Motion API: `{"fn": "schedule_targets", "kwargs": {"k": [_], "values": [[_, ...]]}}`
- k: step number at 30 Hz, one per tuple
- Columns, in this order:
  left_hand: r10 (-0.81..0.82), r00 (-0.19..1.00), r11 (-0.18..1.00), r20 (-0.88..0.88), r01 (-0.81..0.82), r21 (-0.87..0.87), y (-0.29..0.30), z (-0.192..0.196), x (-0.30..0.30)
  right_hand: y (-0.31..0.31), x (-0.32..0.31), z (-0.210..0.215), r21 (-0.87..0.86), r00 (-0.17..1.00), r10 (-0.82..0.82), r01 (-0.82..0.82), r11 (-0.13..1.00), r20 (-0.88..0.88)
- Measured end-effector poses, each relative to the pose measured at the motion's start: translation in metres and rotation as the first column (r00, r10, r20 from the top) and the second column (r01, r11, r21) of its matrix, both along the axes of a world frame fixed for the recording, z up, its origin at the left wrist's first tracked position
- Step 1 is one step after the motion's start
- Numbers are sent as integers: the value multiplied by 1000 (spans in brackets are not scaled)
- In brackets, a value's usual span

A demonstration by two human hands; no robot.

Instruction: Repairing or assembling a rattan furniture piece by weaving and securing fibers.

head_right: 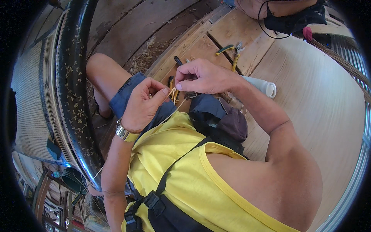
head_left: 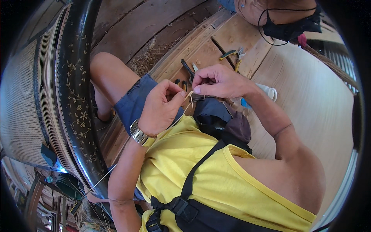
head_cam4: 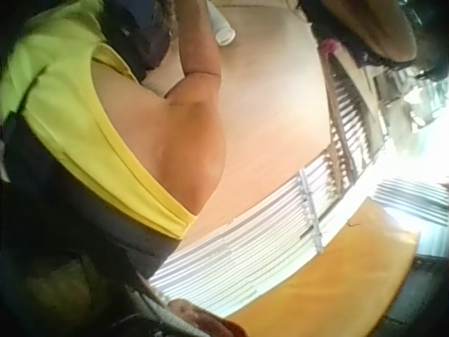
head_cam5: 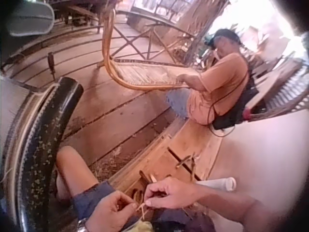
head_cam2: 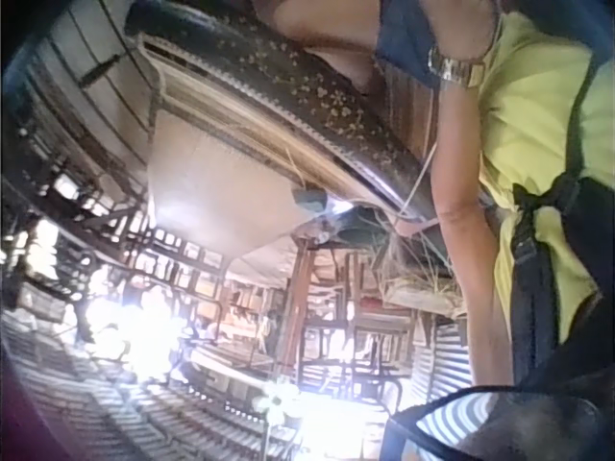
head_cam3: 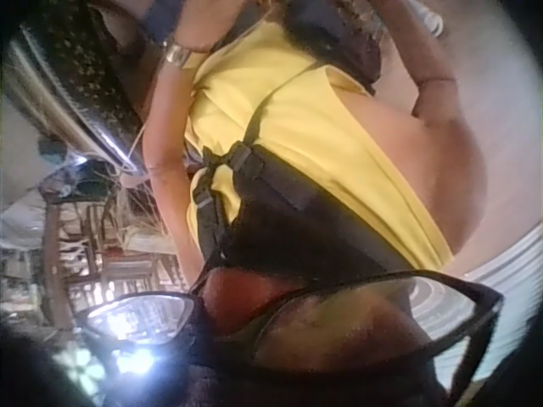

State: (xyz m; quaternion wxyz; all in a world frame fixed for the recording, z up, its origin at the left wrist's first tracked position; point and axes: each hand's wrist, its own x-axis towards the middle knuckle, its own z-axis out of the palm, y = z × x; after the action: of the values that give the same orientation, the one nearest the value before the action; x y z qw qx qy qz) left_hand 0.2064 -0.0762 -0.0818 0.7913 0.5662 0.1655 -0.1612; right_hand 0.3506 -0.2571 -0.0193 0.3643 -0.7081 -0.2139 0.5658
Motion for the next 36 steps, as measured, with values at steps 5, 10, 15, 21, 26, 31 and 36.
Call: {"fn": "schedule_targets", "kwargs": {"k": [5,10,15,21,26,31,36], "values": [[-46,993,974,-112,20,-226,0,9,6,0,-1,-4,76,999,-18,16,997,31],[-76,962,891,-261,-51,-451,3,14,3,1,-7,-7,80,988,-14,2,997,155],[-132,947,905,-294,-6,-425,4,7,0,1,-13,-9,92,971,-23,1,996,240],[-98,933,892,-345,-71,-446,-2,-1,-4,-8,-37,-9,280,771,-237,79,957,591],[-113,950,820,-291,-76,-568,-7,-11,-9,-23,-72,-17,58,916,-311,306,950,253],[-120,942,789,-313,-101,-607,-11,-13,-9,-26,-70,-39,142,842,-540,535,833,-11],[-101,938,781,-333,-132,-611,-10,-8,-7,-21,-57,-40,78,886,-463,464,883,-22]]}}
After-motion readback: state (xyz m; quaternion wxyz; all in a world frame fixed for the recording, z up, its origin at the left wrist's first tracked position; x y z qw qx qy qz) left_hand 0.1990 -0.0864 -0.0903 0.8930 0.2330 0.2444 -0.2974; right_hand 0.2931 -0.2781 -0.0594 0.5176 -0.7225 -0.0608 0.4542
